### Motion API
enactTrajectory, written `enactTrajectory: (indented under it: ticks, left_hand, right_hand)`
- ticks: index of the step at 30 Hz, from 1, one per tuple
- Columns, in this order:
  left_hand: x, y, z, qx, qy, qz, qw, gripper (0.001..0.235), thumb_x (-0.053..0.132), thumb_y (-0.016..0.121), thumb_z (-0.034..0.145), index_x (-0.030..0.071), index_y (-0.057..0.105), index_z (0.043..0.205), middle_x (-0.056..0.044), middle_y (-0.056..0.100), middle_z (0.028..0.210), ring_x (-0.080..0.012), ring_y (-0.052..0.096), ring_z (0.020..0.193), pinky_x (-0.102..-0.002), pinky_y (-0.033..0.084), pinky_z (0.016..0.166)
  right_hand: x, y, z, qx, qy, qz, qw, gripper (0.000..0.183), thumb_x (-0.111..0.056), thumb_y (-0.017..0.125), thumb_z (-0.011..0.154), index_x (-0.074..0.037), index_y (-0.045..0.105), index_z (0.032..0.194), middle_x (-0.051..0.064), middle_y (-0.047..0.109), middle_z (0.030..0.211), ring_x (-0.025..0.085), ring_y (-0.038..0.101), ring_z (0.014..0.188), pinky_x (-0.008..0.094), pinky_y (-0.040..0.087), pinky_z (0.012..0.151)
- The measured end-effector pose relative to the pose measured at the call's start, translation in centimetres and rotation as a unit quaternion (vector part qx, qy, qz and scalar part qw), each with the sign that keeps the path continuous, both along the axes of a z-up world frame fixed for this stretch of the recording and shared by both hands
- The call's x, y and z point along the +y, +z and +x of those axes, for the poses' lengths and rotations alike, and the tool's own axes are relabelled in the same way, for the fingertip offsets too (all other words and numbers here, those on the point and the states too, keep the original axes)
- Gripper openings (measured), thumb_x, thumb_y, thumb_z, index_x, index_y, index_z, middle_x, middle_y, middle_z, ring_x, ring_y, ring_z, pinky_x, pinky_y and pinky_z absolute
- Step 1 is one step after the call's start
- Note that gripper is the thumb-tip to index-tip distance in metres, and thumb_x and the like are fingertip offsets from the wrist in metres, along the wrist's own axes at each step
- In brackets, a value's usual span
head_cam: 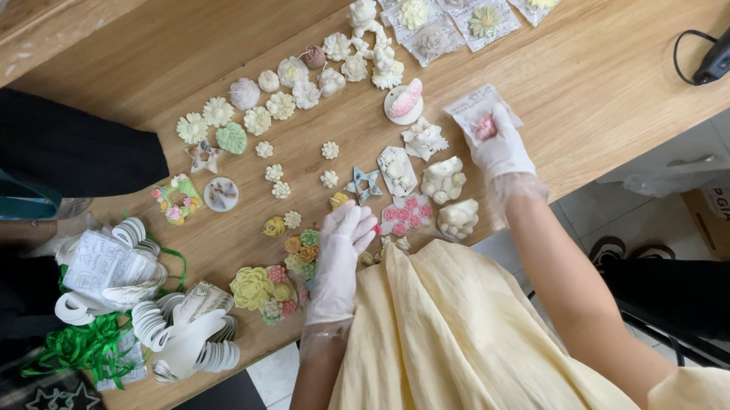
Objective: The person, wearing white gloves, sits at a wooden table and packages small, colorful flower-shaped decorations into clear plastic bags. They pick up individual items, place them into bags, and arrange the sealed packages in a row on the table.
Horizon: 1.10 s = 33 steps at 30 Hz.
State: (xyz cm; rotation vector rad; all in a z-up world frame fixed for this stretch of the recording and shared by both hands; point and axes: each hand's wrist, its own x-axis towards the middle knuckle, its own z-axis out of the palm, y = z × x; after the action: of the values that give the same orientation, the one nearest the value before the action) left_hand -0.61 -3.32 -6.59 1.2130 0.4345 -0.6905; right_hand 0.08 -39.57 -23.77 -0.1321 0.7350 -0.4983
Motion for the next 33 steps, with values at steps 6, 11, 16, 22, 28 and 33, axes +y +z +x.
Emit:
enactTrajectory:
  ticks: [6,11,16,22,28,33]
  left_hand:
    - [3.7,-0.8,-1.6,0.021,0.049,0.050,0.997,0.038,0.022,0.061,0.097,0.006,0.059,0.131,-0.011,0.073,0.118,-0.0180,0.072,0.102,-0.031,0.057,0.089]
    - [5.3,-1.6,-2.6,0.021,0.069,0.059,0.996,0.033,0.021,0.063,0.097,0.004,0.062,0.126,-0.011,0.073,0.116,-0.0159,0.071,0.097,-0.029,0.058,0.086]
    - [5.5,-2.6,-3.0,0.020,0.066,0.043,0.997,0.029,0.021,0.065,0.097,0.004,0.062,0.121,-0.011,0.073,0.114,-0.0152,0.070,0.095,-0.029,0.058,0.085]
    - [5.4,-2.9,-3.4,0.008,0.041,0.044,0.998,0.030,0.022,0.065,0.098,0.004,0.062,0.121,-0.010,0.072,0.117,-0.0130,0.069,0.096,-0.027,0.057,0.085]
    - [5.9,-4.3,-3.1,-0.008,0.047,0.052,0.998,0.029,0.021,0.066,0.097,0.004,0.063,0.119,-0.011,0.073,0.116,-0.0135,0.070,0.094,-0.028,0.057,0.084]
    - [6.3,-5.3,-3.3,-0.026,0.046,0.061,0.997,0.028,0.022,0.067,0.097,0.005,0.063,0.119,-0.011,0.073,0.115,-0.0140,0.070,0.093,-0.029,0.057,0.084]
  right_hand:
    - [0.2,0.6,7.0,0.102,-0.008,-0.078,0.992,0.016,-0.014,0.076,0.097,-0.004,0.065,0.092,0.002,0.059,0.077,0.010,0.054,0.064,0.017,0.047,0.056]
    - [1.0,2.5,10.6,0.104,-0.023,-0.101,0.989,0.015,-0.018,0.075,0.095,-0.004,0.068,0.096,0.002,0.060,0.077,0.010,0.055,0.064,0.019,0.048,0.055]
    - [1.3,2.7,12.8,0.101,-0.030,-0.063,0.992,0.015,-0.018,0.075,0.096,-0.006,0.065,0.095,0.001,0.055,0.075,0.012,0.053,0.063,0.025,0.052,0.057]
    - [0.9,1.4,14.7,0.075,-0.029,-0.129,0.988,0.016,-0.018,0.074,0.097,-0.005,0.065,0.100,0.003,0.056,0.078,0.014,0.054,0.067,0.026,0.052,0.060]
    - [0.3,0.1,14.7,0.159,-0.026,-0.079,0.984,0.022,-0.016,0.068,0.091,-0.016,0.061,0.112,0.003,0.067,0.100,0.021,0.067,0.085,0.049,0.059,0.075]
    - [-0.3,0.1,13.1,0.216,0.094,-0.147,0.961,0.029,-0.017,0.066,0.095,-0.014,0.061,0.123,0.006,0.063,0.106,0.026,0.062,0.098,0.059,0.055,0.088]
